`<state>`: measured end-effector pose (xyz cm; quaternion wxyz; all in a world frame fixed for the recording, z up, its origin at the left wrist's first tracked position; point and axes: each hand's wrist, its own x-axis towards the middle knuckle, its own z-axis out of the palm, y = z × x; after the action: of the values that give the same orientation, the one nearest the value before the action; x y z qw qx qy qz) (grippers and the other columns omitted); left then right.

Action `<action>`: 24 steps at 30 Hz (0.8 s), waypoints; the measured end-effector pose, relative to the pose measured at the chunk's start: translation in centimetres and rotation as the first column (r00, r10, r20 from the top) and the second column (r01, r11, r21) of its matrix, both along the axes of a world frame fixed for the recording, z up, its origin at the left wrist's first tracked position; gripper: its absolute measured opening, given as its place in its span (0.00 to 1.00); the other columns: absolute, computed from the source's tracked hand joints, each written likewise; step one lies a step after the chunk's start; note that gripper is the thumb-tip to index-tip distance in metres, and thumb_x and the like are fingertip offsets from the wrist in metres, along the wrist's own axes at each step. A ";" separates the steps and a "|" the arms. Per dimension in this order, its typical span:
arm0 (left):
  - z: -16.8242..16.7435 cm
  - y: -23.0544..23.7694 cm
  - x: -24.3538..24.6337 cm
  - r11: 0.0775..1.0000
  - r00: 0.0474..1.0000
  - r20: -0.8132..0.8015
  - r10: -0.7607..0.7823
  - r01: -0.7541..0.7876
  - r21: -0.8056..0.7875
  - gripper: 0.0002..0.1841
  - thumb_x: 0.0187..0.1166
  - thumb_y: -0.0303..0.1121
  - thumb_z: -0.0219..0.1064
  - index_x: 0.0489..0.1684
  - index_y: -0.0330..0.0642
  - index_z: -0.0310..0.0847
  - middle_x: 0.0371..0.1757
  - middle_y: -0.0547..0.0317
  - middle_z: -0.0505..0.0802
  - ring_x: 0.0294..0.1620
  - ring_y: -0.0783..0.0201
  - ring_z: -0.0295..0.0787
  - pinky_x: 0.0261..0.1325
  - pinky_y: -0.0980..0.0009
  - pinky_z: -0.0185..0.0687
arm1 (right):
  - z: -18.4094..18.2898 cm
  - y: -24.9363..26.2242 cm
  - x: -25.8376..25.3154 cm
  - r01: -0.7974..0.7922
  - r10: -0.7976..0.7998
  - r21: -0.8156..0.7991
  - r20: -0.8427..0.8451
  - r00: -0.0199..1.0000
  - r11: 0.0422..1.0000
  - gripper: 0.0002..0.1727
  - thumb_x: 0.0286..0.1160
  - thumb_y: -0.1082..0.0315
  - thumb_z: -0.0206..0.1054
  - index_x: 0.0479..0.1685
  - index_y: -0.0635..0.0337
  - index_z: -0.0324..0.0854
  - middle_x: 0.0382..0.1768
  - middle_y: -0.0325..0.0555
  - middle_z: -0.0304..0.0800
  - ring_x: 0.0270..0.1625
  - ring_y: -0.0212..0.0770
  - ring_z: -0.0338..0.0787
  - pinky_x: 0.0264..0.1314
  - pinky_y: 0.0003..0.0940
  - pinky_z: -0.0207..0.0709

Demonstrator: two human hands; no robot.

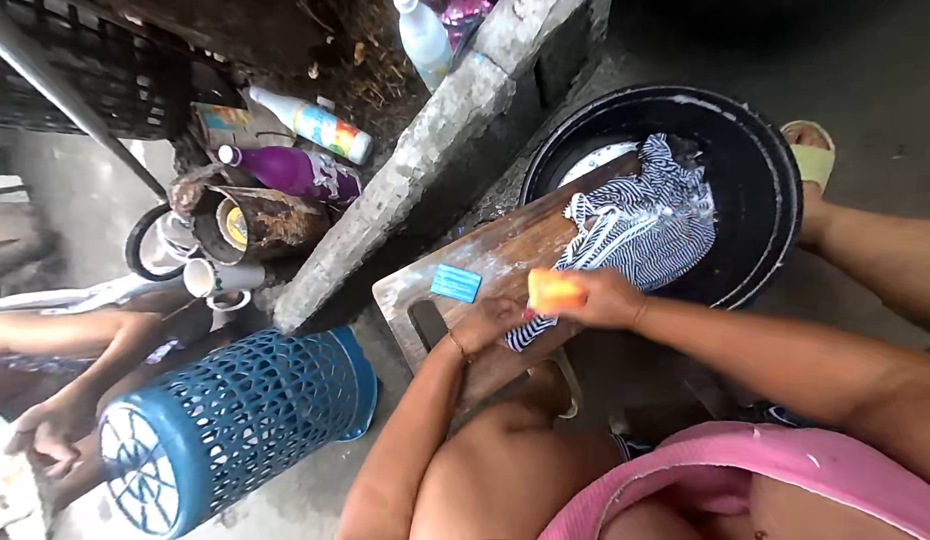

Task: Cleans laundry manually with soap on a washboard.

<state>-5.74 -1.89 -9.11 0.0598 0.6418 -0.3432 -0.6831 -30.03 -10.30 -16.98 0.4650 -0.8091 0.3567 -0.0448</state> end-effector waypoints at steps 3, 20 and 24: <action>0.0 0.2 0.6 0.995 0.996 0.034 -0.079 0.081 -0.052 0.13 0.69 0.33 0.80 0.44 0.37 0.86 0.24 0.70 0.84 0.25 0.78 0.78 0.37 0.77 0.78 | -3.2 -1.6 -1.6 -0.060 0.061 0.023 -0.019 0.998 0.998 0.33 0.75 0.42 0.70 0.63 0.64 0.85 0.42 0.64 0.94 0.48 0.67 0.94 0.51 0.70 0.82; -1.1 1.0 0.9 0.906 0.978 -0.187 -0.092 0.004 -0.424 0.09 0.72 0.26 0.72 0.22 0.33 0.85 0.62 0.54 0.89 0.66 0.72 0.83 0.69 0.72 0.79 | -6.7 -9.8 -6.2 0.230 -0.240 -0.076 -0.431 0.870 0.970 0.34 0.76 0.41 0.69 0.63 0.65 0.81 0.45 0.72 0.90 0.51 0.75 0.90 0.50 0.76 0.78; -1.2 1.4 1.1 0.914 0.948 -0.319 0.012 -0.140 -0.380 0.11 0.62 0.24 0.70 0.13 0.50 0.77 0.35 0.74 0.93 0.35 0.84 0.84 0.39 0.80 0.77 | 0.1 -5.5 -1.6 0.287 -0.277 0.012 -0.224 0.934 0.958 0.33 0.72 0.45 0.74 0.64 0.67 0.83 0.44 0.68 0.92 0.50 0.69 0.92 0.54 0.72 0.80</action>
<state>-4.62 -0.49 -10.28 0.2689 0.5142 -0.4357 -0.6881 -31.64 -15.82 -16.85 0.4294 -0.7388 0.5192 -0.0134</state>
